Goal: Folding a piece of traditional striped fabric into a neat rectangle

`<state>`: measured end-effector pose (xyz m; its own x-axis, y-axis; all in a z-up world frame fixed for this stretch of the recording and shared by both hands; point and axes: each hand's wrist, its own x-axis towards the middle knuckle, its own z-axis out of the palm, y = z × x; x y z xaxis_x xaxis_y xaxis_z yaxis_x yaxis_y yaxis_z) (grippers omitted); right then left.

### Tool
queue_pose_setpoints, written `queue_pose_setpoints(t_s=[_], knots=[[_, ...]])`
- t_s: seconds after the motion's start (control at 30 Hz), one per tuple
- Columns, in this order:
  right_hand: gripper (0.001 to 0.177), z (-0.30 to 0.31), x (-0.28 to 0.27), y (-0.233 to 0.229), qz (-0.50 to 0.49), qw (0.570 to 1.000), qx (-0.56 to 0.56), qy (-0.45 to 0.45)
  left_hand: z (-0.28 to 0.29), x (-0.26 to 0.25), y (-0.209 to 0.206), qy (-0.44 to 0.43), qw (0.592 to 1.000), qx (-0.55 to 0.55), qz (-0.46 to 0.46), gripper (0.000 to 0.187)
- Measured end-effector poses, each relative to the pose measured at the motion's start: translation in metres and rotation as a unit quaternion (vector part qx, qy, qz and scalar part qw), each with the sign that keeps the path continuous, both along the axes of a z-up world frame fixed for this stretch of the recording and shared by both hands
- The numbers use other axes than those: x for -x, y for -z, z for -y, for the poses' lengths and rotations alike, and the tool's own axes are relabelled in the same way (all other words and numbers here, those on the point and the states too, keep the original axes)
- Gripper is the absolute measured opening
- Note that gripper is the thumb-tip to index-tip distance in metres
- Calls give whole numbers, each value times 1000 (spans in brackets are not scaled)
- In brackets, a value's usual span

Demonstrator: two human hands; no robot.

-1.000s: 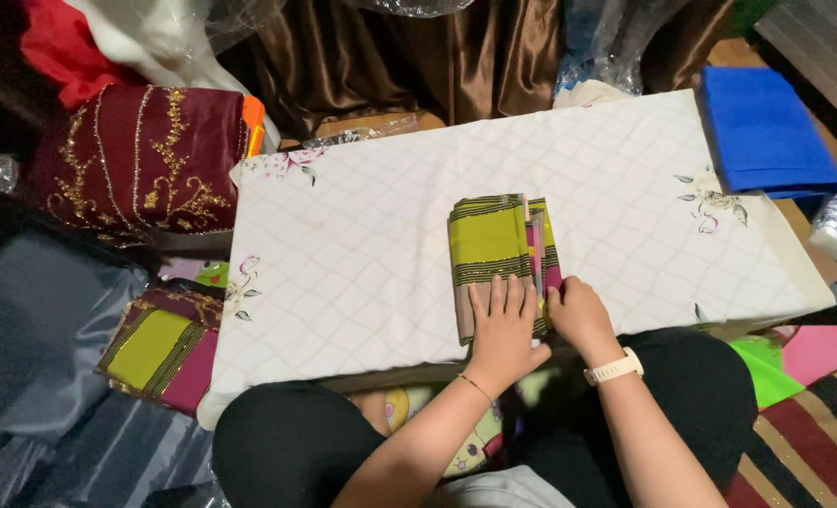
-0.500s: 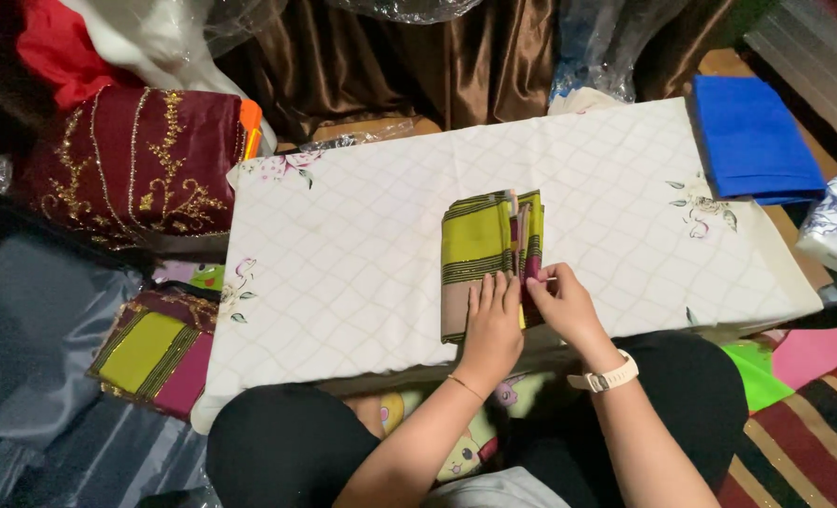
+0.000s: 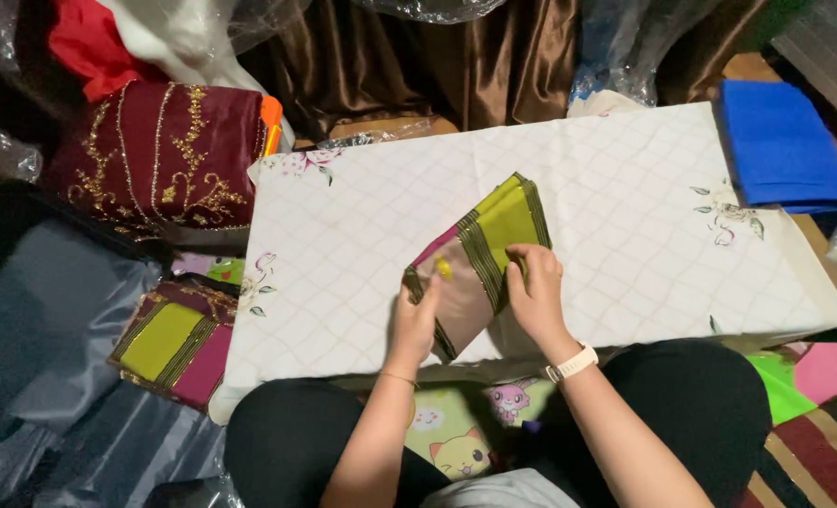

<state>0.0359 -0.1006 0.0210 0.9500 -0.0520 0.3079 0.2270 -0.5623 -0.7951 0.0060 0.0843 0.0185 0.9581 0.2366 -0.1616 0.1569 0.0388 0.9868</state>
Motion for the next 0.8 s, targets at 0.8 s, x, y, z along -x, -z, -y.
queue_pose_setpoints(t_s=[0.8], knots=[[74, -69, 71, 41, -146, 961, -212, 97, -31, -8, -8, -130, 988, 56, -59, 47]])
